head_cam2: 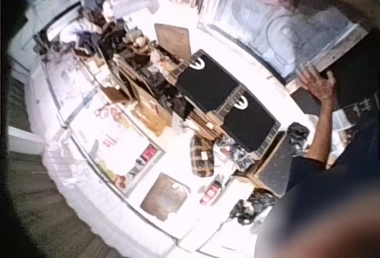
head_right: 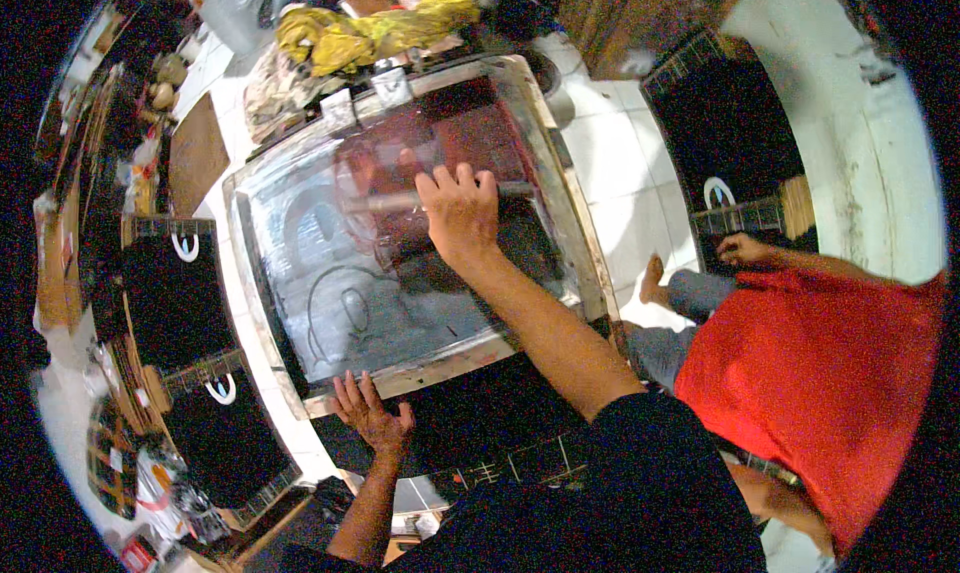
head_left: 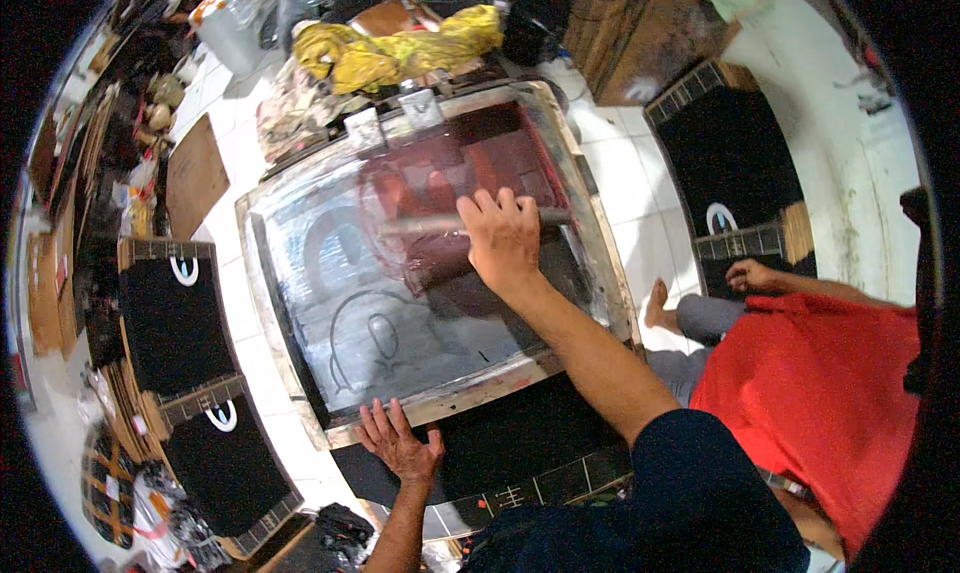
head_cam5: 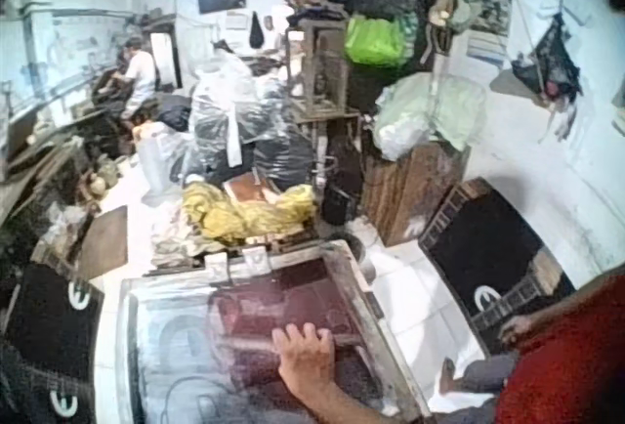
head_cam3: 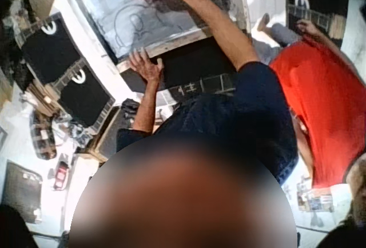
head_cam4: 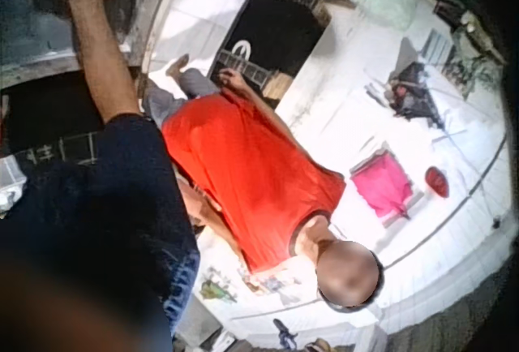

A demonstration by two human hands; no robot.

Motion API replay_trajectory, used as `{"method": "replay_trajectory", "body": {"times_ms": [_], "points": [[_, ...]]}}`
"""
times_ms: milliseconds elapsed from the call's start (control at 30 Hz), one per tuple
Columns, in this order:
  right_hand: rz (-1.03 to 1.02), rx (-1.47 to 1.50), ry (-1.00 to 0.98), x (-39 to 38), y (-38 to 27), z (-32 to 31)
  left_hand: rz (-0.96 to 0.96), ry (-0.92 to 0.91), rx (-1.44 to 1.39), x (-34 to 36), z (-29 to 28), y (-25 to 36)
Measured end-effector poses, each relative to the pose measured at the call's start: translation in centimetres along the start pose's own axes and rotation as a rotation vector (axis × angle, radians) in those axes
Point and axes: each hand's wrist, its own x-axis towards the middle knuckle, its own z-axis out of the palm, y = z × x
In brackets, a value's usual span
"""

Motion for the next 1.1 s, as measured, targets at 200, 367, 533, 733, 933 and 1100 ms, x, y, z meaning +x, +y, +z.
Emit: {"method": "replay_trajectory", "body": {"times_ms": [200,367,533,733,933,1100], "points": [[-0.206,0.07,0.058,1.7,1.2,-0.1,-0.001,0.019,-0.002,-0.1,0.4,-0.1],[-0.263,0.005,0.099,7.4,2.1,2.7,-0.013,0.004,-0.007,-0.4,0.4,-0.2],[-0.272,0.032,0.093,11.4,2.3,5.7,-0.02,-0.013,0.002,-0.4,0.3,-0.1],[-0.232,0.02,-0.062,1.2,1.7,0.6,-0.005,0.006,-0.025,0.0,0.2,0.1],[-0.275,0.036,-0.134,5.4,2.4,0.5,-0.022,-0.01,-0.024,-0.1,0.2,0.0],[-0.258,0.068,0.067,11.7,2.5,5.1,-0.002,0.015,0.002,-0.2,0.2,0.0]]}}
